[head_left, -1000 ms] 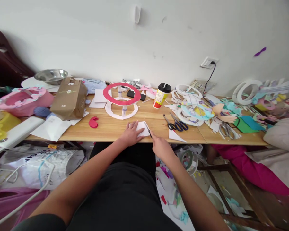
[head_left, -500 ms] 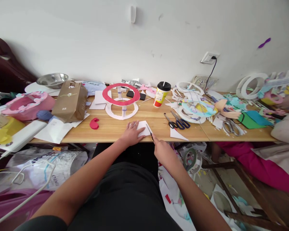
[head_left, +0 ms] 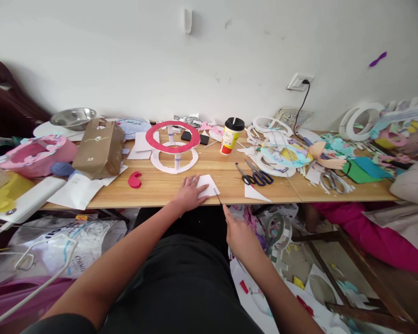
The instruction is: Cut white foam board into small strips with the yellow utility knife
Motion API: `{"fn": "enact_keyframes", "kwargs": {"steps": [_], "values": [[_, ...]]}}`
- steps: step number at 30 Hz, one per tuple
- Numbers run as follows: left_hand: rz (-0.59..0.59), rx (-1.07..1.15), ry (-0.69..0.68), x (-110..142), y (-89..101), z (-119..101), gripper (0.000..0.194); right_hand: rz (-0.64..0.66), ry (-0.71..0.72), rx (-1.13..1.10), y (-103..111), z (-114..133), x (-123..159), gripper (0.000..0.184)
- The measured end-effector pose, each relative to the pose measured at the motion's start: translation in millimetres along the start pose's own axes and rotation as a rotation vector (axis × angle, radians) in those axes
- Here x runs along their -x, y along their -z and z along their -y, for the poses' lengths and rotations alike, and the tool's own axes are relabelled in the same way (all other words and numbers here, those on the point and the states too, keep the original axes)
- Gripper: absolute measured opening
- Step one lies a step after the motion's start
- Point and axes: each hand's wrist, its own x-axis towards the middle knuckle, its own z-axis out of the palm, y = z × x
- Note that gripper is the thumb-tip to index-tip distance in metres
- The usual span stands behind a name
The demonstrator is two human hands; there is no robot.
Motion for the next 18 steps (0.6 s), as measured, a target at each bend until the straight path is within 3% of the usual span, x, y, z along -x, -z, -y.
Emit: {"fn": "enact_keyframes", "kwargs": {"steps": [3,6,9,11,13,16,18], "values": [[0.005,0.012,0.010,0,0.3,1,0.056,-0.015,-0.004,-0.029,-10,-8,31,0.064],[-0.009,0.031,0.032,-1,-1.0,3,0.056,-0.048,0.042,-0.125,-24,-33,70,0.061],[-0.057,0.055,0.021,-2,-2.9,4,0.057,-0.253,0.056,-0.289,-33,-61,87,0.055],[-0.108,0.065,0.005,-1,-1.8,4,0.059,-0.432,-0.092,-0.427,-31,-66,76,0.056],[-0.160,0.083,-0.021,6,3.0,1,0.063,-0.498,-0.246,-0.645,-23,-57,51,0.054],[-0.234,0.128,-0.097,27,17.0,-6,0.068,-0.381,-0.343,-1.128,-6,-26,8,0.049],[-0.257,0.130,-0.174,47,27.9,-10,0.069,-0.303,-0.277,-1.369,6,-3,-12,0.050]]}}
